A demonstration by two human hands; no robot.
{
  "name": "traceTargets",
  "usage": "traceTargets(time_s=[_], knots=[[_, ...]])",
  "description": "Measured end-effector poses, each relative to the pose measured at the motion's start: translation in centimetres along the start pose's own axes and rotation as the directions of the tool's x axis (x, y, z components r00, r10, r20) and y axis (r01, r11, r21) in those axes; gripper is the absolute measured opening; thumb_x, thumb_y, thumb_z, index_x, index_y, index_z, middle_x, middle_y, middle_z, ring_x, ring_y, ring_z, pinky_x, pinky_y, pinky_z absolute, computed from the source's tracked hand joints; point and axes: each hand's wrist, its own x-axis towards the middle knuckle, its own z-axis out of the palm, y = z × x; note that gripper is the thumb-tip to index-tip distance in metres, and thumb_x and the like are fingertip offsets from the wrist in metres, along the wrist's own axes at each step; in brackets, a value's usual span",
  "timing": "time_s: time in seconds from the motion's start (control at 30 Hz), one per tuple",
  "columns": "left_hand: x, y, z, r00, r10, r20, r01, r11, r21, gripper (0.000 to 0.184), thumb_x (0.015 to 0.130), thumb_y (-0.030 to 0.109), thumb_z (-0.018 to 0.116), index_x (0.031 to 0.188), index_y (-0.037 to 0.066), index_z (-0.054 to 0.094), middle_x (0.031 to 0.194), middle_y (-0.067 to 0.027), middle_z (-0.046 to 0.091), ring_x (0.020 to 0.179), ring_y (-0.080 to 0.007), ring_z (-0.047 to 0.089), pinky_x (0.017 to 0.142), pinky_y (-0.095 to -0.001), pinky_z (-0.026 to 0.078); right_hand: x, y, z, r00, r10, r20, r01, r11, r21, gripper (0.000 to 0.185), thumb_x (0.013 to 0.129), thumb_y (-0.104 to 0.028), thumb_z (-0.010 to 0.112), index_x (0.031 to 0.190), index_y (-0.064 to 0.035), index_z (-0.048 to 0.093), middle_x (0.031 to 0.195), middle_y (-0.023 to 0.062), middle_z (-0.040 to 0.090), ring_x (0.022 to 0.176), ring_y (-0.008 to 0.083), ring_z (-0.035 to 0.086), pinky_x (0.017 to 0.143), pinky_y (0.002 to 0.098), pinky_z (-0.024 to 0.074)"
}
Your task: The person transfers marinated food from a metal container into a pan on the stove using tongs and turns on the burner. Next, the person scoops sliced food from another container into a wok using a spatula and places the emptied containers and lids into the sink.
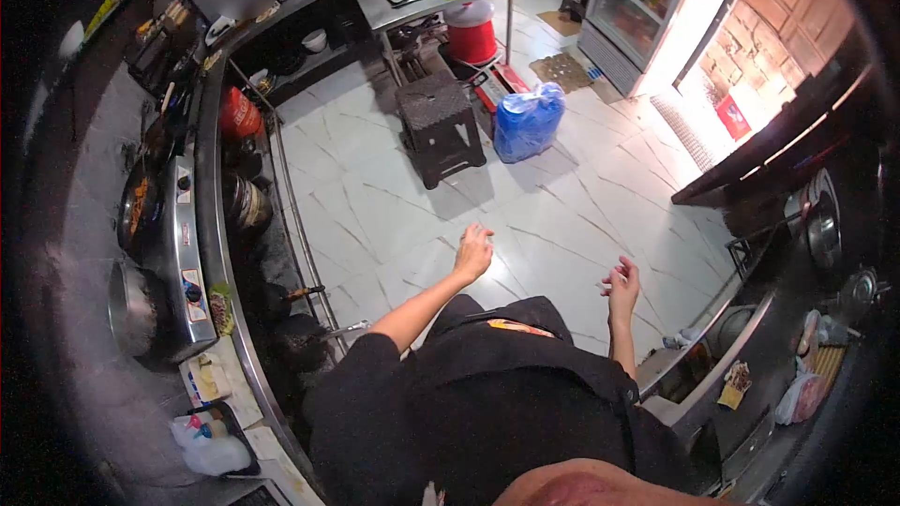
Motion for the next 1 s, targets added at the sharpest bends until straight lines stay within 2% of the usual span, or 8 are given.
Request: traceTargets(time_s=[0.07, 0.2, 0.3, 0.5, 0.63, 0.73, 0.83, 1.0], knots=[[0.9, -4.2, -3.6, 0.995, -0.081, -0.061, 0.081, 0.997, 0.003, 0.03, 0.077, 0.008, 0.057, 0.106, 0.005, 0.055, 0.121, -0.0228, 0.045, 0.114, -0.0382, 0.043, 0.095, -0.0446, 0.037, 1.3, -0.6, 5.8, 0.992, -0.016, 0.127, 0.021, 0.999, -0.033, 0.031, 0.085, -0.006, 0.052, 0.116, -0.0045, 0.049, 0.096, 0.0067, 0.05, 0.065, 0.0112, 0.057, 0.044, 0.0221, 0.045], [3.8, -9.6, -8.8, 0.959, -0.215, -0.185, 0.217, 0.976, -0.011, 0.029, 0.077, 0.008, 0.057, 0.106, 0.004, 0.055, 0.116, -0.0207, 0.05, 0.115, -0.0337, 0.044, 0.098, -0.0422, 0.033, 4.2, -2.1, 15.1, 0.952, 0.055, 0.301, -0.025, 0.994, -0.102, 0.029, 0.086, -0.007, 0.052, 0.115, -0.0029, 0.051, 0.092, 0.0067, 0.057, 0.067, 0.0121, 0.059, 0.046, 0.0231, 0.0474], [8.0, -12.5, -11.8, 0.938, -0.208, -0.276, 0.211, 0.977, -0.019, 0.029, 0.078, 0.008, 0.057, 0.107, 0.004, 0.055, 0.116, -0.0205, 0.05, 0.116, -0.0336, 0.043, 0.098, -0.0424, 0.032, 7.0, -3.1, 21.2, 0.927, 0.067, 0.37, -0.02, 0.991, -0.13, 0.03, 0.086, -0.008, 0.052, 0.115, -0.0032, 0.051, 0.095, 0.0075, 0.059, 0.068, 0.0123, 0.06, 0.048, 0.0237, 0.048], [23.0, -16.1, -18.0, 0.907, -0.11, -0.406, 0.104, 0.994, -0.037, 0.03, 0.078, 0.005, 0.055, 0.108, 0.003, 0.054, 0.119, -0.0186, 0.049, 0.116, -0.0329, 0.043, 0.098, -0.041, 0.033, 17.0, -4.9, 32.3, 0.91, 0.066, 0.409, 0.005, 0.985, -0.172, 0.033, 0.086, -0.009, 0.052, 0.118, -0.0028, 0.049, 0.096, 0.0071, 0.056, 0.075, 0.0141, 0.059, 0.056, 0.0267, 0.0484], [34.3, -19.3, -21.8, 0.896, -0.066, -0.438, 0.069, 0.998, -0.009, 0.03, 0.078, 0.005, 0.055, 0.108, 0.003, 0.054, 0.12, -0.0179, 0.05, 0.116, -0.0328, 0.043, 0.098, -0.0411, 0.033, 25.5, -6.6, 40.8, 0.913, 0.148, 0.38, -0.097, 0.984, -0.15, 0.036, 0.086, -0.013, 0.054, 0.119, -0.0007, 0.048, 0.1, 0.0078, 0.058, 0.075, 0.014, 0.059, 0.057, 0.0267, 0.048], [42.5, -21.2, -25.4, 0.914, -0.022, -0.405, 0.032, 0.999, 0.017, 0.032, 0.078, 0.005, 0.055, 0.11, 0.003, 0.054, 0.12, -0.0184, 0.049, 0.116, -0.0331, 0.043, 0.098, -0.0411, 0.033, 31.3, -10.1, 47.9, 0.871, 0.18, 0.458, -0.176, 0.983, -0.052, 0.039, 0.086, -0.017, 0.056, 0.12, -0.0008, 0.048, 0.102, 0.0081, 0.059, 0.076, 0.014, 0.058, 0.058, 0.0272, 0.0477], [50.7, -22.4, -28.6, 0.919, -0.002, -0.394, 0.022, 0.999, 0.046, 0.033, 0.078, 0.005, 0.055, 0.111, 0.003, 0.053, 0.12, -0.0188, 0.049, 0.115, -0.0344, 0.043, 0.098, -0.0414, 0.034, 36.3, -14.2, 55.6, 0.838, 0.139, 0.528, -0.2, 0.978, 0.061, 0.039, 0.085, -0.016, 0.058, 0.12, -0.0014, 0.048, 0.104, 0.0077, 0.059, 0.075, 0.014, 0.059, 0.057, 0.0247, 0.0474], [64.2, -28.7, -32.1, 0.906, 0.147, -0.396, -0.09, 0.983, 0.159, 0.035, 0.077, 0.01, 0.058, 0.11, 0.003, 0.052, 0.119, -0.0195, 0.049, 0.113, -0.0361, 0.044, 0.096, -0.0423, 0.035, 42.2, -19.2, 68.8, 0.748, 0.081, 0.658, -0.294, 0.93, 0.22, 0.043, 0.086, -0.014, 0.057, 0.124, 0.0003, 0.043, 0.108, 0.0089, 0.058, 0.081, 0.0154, 0.059, 0.06, 0.0251, 0.0482]])
